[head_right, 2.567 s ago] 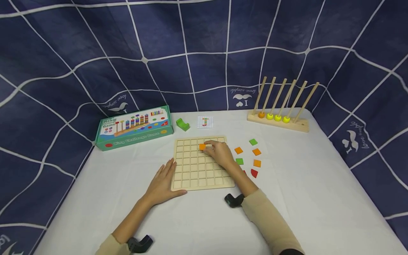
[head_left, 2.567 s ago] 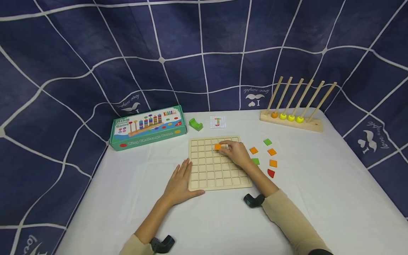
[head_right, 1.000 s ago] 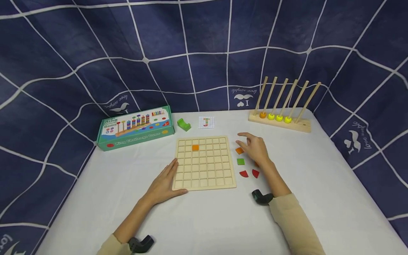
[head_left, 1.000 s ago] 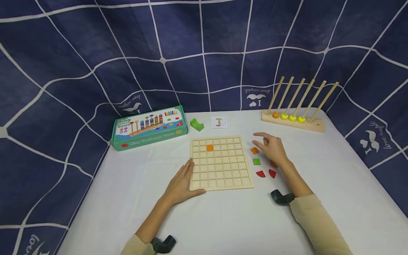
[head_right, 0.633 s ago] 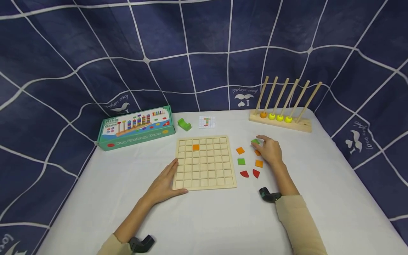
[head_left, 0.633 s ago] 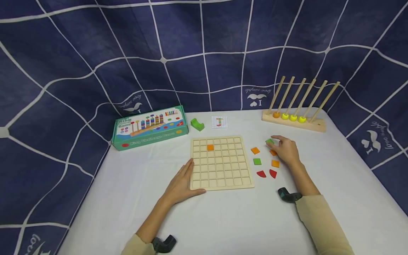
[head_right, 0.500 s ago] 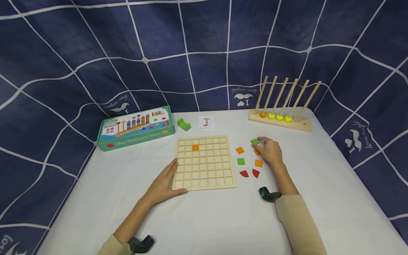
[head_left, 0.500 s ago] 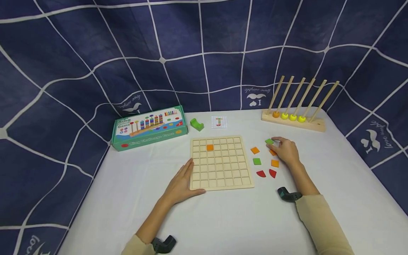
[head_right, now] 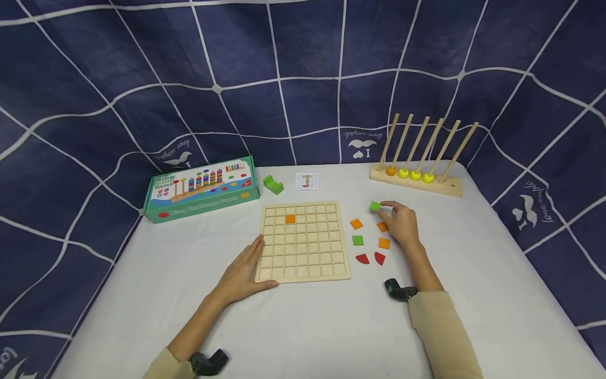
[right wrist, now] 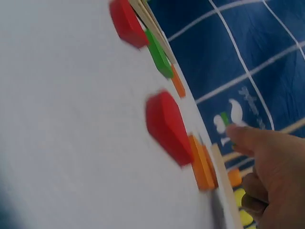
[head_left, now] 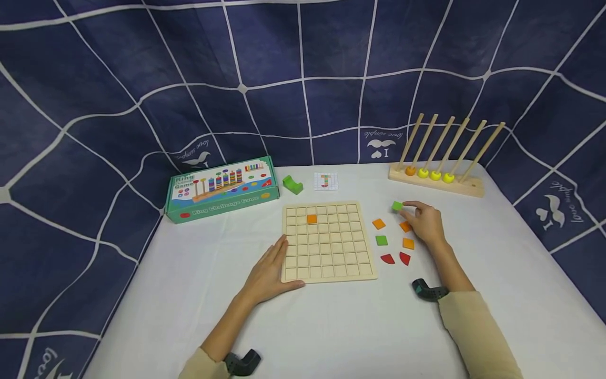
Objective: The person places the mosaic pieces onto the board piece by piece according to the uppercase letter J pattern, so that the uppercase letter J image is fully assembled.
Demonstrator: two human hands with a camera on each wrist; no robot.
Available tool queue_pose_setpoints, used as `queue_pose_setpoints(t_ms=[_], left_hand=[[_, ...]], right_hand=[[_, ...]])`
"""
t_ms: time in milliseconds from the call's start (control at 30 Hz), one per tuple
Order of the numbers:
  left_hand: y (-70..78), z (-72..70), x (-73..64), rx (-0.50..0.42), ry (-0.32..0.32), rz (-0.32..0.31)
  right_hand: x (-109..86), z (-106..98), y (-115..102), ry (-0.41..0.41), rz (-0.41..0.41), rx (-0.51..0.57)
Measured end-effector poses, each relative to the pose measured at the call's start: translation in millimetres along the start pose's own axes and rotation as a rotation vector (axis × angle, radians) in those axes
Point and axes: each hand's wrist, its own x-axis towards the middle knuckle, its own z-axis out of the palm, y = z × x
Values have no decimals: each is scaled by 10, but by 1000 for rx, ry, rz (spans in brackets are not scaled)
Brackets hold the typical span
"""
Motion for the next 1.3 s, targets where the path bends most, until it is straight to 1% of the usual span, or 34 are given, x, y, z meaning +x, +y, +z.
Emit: queue_pose_setpoints(t_ms=[100,167,267,333,400,567,700,800,967,1133,1300], left_hand=[[2,-8,-5,9,-7,4],[2,-13,-7,9,-6,7],[1,-18,-7,3,-3,11],[4,-21,-6,-4,-3,10],[3,-20,-4,-5,-5,8],[8,-10,1,-9,-9,1],[13,2,6,-18,-18,-5],[10,10,6,-17,-22,-5],[19,1,9,-19,-25,0],[29,-21,8,-21,-37,-8],[26,-32,13,-17,-53,-12]], right_hand=[[-29,74,-193,3,-60,35],[-59,145,-345,-8,-119,49],[-113,290,-561,-41,-210,64],[-146,406,-675,-72,-252,67],[-166,519,-775,-114,-275,71],[-178,761,-971,-204,-269,86],[-154,909,-1066,-226,-269,85],[-127,985,-1118,-223,-279,101],[-90,1060,-1166,-213,-300,104],[-71,1087,-1182,-233,-300,66],[-62,1096,-1192,-226,-314,30]])
